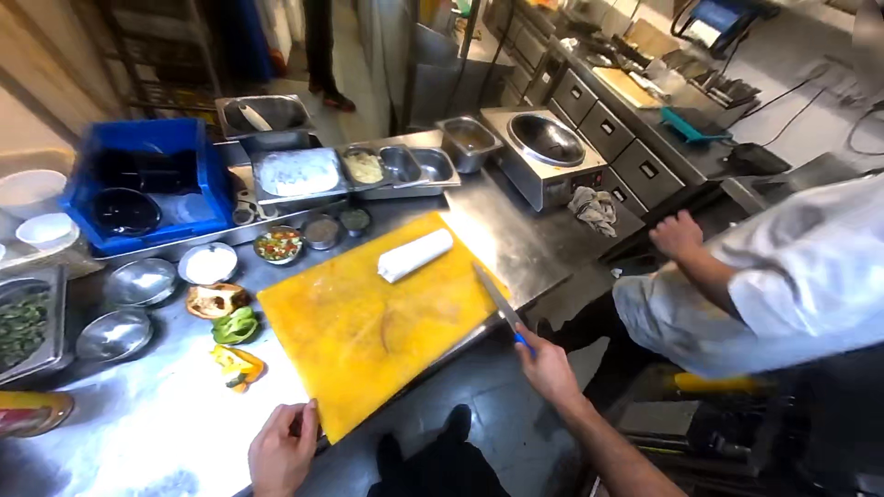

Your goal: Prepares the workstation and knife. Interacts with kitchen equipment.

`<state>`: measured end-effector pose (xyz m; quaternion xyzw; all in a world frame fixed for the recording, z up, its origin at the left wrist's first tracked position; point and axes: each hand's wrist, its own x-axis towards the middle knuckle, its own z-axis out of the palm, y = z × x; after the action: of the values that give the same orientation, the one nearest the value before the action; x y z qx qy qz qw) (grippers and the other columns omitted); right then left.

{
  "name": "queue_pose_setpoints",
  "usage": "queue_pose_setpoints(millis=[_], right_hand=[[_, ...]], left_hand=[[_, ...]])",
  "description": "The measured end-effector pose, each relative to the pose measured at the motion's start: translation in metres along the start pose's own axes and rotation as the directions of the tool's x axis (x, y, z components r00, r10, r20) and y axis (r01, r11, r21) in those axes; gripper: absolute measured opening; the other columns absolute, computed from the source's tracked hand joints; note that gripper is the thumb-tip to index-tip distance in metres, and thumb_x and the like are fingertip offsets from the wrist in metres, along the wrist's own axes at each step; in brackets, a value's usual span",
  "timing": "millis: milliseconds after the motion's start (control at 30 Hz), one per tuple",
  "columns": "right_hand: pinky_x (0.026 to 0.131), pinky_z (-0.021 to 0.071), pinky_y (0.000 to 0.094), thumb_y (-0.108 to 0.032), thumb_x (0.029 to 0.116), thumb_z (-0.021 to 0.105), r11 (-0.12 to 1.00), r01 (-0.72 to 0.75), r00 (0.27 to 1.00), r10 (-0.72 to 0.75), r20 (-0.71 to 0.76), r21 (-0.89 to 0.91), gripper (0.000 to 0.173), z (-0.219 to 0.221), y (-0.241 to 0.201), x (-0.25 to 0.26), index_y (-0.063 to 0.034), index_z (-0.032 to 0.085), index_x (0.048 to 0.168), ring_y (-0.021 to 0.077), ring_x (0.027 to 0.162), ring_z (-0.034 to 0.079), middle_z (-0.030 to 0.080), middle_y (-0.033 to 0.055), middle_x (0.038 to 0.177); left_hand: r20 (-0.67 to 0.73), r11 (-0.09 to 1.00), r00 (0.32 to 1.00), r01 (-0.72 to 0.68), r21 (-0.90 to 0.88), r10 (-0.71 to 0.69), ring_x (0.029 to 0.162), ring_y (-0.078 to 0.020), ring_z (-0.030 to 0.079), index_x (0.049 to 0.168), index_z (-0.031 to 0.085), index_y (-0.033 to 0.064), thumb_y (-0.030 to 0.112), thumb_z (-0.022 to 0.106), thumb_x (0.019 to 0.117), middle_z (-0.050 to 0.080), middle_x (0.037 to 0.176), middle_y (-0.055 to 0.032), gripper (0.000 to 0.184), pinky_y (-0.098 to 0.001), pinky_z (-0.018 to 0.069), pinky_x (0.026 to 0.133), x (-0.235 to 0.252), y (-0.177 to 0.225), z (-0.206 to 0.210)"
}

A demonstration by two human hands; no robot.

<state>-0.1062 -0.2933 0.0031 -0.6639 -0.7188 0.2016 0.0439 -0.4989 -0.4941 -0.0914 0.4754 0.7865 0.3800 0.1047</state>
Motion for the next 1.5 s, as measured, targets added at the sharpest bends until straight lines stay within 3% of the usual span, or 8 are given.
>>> queue_pose_setpoints(millis=[167,400,600,833,1067,1300,1433,1500], right_hand=[[0.086,0.0587,0.0508,-0.035,0.1071,0.043,0.958,0.286,0.926,-0.275,0.258,-0.005,0.046,0.044,-0.057,-0.059,-0.0296,0.051,0.152,0.032,0.1,0.07,0.067,0.0156,0.122],[0.09,0.0566,0.0513,-0.025,0.1061,0.053,0.998,-0.016,0.999,0.019,-0.035,0.064,0.044,-0.004,0.033,0.005,-0.0186,0.056,0.149,0.0301,0.096,0.072,0.074,0.0158,0.109],[0.082,0.0591,0.05,-0.035,0.1071,0.044,0.939,0.342,0.912,-0.338,0.231,0.025,0.046,0.055,-0.032,-0.069,-0.0311,0.05,0.152,0.0316,0.095,0.07,0.067,0.0162,0.119],[0.09,0.0572,0.05,-0.025,0.106,0.053,0.999,0.026,0.998,-0.023,-0.057,0.047,0.043,-0.001,0.064,-0.005,-0.0195,0.056,0.149,0.0291,0.096,0.072,0.073,0.0157,0.111],[0.076,0.0593,0.0531,-0.035,0.107,0.045,0.882,0.47,0.831,-0.458,0.315,0.039,0.043,0.054,-0.046,-0.074,-0.0334,0.052,0.149,0.0333,0.092,0.071,0.065,0.0159,0.123],[0.091,0.0567,0.0523,-0.023,0.1056,0.054,0.995,0.093,0.995,-0.094,0.02,0.021,0.044,-0.02,0.055,0.029,-0.0198,0.055,0.15,0.0306,0.098,0.072,0.074,0.0154,0.11],[0.092,0.0569,0.0486,-0.03,0.1065,0.047,0.943,0.315,0.916,-0.331,0.225,0.106,0.045,0.019,-0.001,-0.027,-0.0253,0.054,0.151,0.0287,0.102,0.07,0.07,0.0135,0.121],[0.077,0.0593,0.0524,-0.033,0.1068,0.046,0.88,0.473,0.824,-0.462,0.327,0.051,0.044,0.035,-0.028,-0.049,-0.0306,0.052,0.15,0.0333,0.092,0.071,0.067,0.016,0.121]], left_hand=[[0.057,0.999,0.998,0.034,-0.033,-0.032,0.067,-0.0204,0.064,0.094,0.073,-0.0019,0.028,0.054,0.1009,0.067,0.078,-0.0128,0.036,-0.0406,0.0559,0.064,0.0,-0.002,-0.004],[0.062,0.998,0.997,0.039,-0.045,-0.036,0.066,-0.0194,0.063,0.094,0.073,-0.0035,0.028,0.055,0.1012,0.067,0.078,-0.0135,0.037,-0.0387,0.0554,0.064,0.001,-0.003,-0.003],[0.049,0.999,0.998,0.03,-0.034,-0.029,0.067,-0.0177,0.063,0.094,0.073,-0.0032,0.028,0.055,0.1011,0.067,0.079,-0.0137,0.037,-0.0368,0.0556,0.064,0.0,-0.005,-0.002],[0.073,0.998,0.997,0.04,-0.043,-0.037,0.07,-0.0231,0.066,0.098,0.072,-0.0058,0.025,0.057,0.102,0.069,0.082,-0.0176,0.035,-0.042,0.0574,0.068,-0.001,-0.003,-0.006],[0.05,1.0,0.998,0.024,-0.004,-0.024,0.067,-0.0194,0.064,0.092,0.072,-0.0044,0.026,0.058,0.101,0.067,0.076,-0.0152,0.035,-0.0383,0.0553,0.065,0.003,-0.003,-0.006],[0.056,0.998,0.997,0.055,-0.041,-0.053,0.066,-0.0188,0.063,0.092,0.071,-0.0073,0.023,0.059,0.1006,0.066,0.076,-0.0173,0.033,-0.0355,0.0552,0.064,0.002,-0.001,-0.005],[0.084,0.992,0.99,0.115,-0.05,-0.111,0.069,-0.0202,0.065,0.096,0.071,-0.009,0.021,0.06,0.1008,0.068,0.08,-0.0196,0.033,-0.0368,0.0568,0.068,0.001,0.001,-0.005],[0.094,0.988,0.986,0.142,-0.058,-0.136,0.069,-0.0181,0.065,0.097,0.07,-0.0095,0.021,0.059,0.1014,0.067,0.081,-0.0193,0.033,-0.0343,0.0569,0.068,0.002,0.003,-0.006]])
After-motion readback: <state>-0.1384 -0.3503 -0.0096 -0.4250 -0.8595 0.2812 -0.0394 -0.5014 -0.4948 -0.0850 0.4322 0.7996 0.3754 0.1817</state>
